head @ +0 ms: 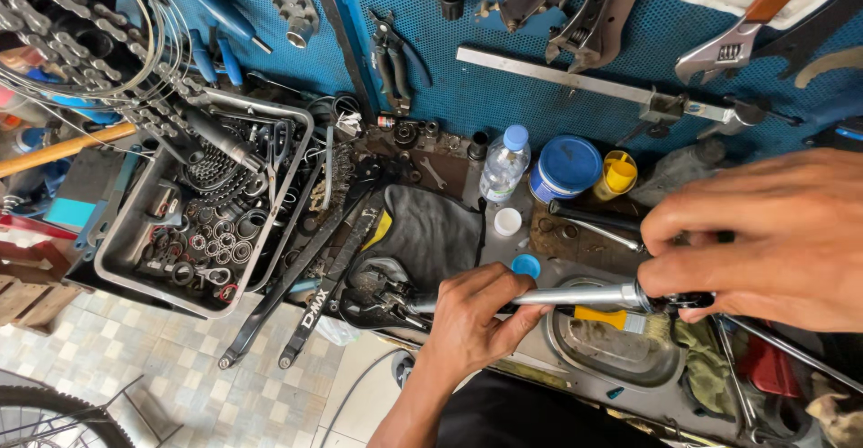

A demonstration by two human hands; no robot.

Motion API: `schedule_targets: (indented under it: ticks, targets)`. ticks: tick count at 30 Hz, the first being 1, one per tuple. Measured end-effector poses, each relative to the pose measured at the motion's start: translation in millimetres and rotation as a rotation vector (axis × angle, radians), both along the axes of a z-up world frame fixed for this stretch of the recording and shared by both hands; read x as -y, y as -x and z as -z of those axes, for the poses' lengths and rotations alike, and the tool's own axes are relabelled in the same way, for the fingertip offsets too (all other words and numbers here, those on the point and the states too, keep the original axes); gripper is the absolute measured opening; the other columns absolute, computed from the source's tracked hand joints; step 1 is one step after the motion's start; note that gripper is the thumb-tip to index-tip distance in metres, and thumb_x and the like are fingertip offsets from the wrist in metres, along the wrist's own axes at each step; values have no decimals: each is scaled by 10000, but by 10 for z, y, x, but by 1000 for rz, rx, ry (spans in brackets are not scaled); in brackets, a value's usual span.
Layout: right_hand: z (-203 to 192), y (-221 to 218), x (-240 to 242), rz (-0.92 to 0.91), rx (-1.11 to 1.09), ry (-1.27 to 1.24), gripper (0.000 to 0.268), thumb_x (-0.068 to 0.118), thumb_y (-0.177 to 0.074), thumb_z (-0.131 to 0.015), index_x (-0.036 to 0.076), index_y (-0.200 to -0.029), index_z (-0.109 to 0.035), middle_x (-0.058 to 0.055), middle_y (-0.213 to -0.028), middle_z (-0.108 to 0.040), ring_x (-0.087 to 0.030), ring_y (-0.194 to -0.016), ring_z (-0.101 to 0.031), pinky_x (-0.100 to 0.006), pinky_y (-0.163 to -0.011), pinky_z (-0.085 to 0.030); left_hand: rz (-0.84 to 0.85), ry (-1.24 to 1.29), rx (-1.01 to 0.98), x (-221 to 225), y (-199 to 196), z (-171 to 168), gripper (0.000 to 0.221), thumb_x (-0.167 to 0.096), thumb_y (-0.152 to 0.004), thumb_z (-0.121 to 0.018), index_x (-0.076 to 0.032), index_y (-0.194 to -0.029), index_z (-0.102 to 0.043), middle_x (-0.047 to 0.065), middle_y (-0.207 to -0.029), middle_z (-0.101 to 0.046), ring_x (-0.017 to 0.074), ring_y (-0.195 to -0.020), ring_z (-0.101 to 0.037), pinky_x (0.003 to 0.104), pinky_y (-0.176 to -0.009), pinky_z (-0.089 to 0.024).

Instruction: The person assembles a bicycle pump by inserting a seal and internal components into the metal pump body.

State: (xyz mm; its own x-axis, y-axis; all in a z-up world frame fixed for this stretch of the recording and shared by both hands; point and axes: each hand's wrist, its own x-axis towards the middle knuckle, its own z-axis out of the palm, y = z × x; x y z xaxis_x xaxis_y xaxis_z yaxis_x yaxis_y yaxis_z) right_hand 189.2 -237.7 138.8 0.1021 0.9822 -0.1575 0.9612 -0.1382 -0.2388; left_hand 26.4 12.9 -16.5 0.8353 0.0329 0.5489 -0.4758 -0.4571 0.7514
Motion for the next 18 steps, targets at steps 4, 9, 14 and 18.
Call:
schedule_targets:
  ticks: [4,9,14,18]
  targets:
    - [-57,26,-82,-130,161,171,402,534,-774,-754,406,-1155,-746,91,-1069,-644,-102,-712,-668,-365,-564,-541,26,-19,17,-20,10,-28,267,-281,-916,-799,-37,-927,-691,77,-770,-633,240,-616,-616,361,-557,-472]
    - [-228,129,-264,-141,251,509,519,553,-829,-602,450,-1338,-617,75,-1103,-584,-126,-875,-647,-424,-686,-534,36,-16,16,-29,24,-46,263,-284,-926,-790,-41,-923,-687,76,-772,-630,246,-625,-617,366,-564,-472]
    - [-347,213,-439,-98,223,817,574,610,-884,-593,394,-1399,-464,82,-1170,-544,-123,-1044,-604,-398,-848,-513,59,8,-7,-50,47,-62,268,-287,-910,-792,-41,-927,-686,77,-773,-630,258,-639,-625,377,-570,-471]
    - [-402,253,-571,-113,91,733,576,632,-838,-728,324,-1271,-505,90,-1143,-580,-137,-1036,-644,-430,-826,-518,86,29,-12,-91,88,-70,261,-288,-929,-780,-48,-940,-680,75,-808,-642,266,-679,-640,380,-604,-486]
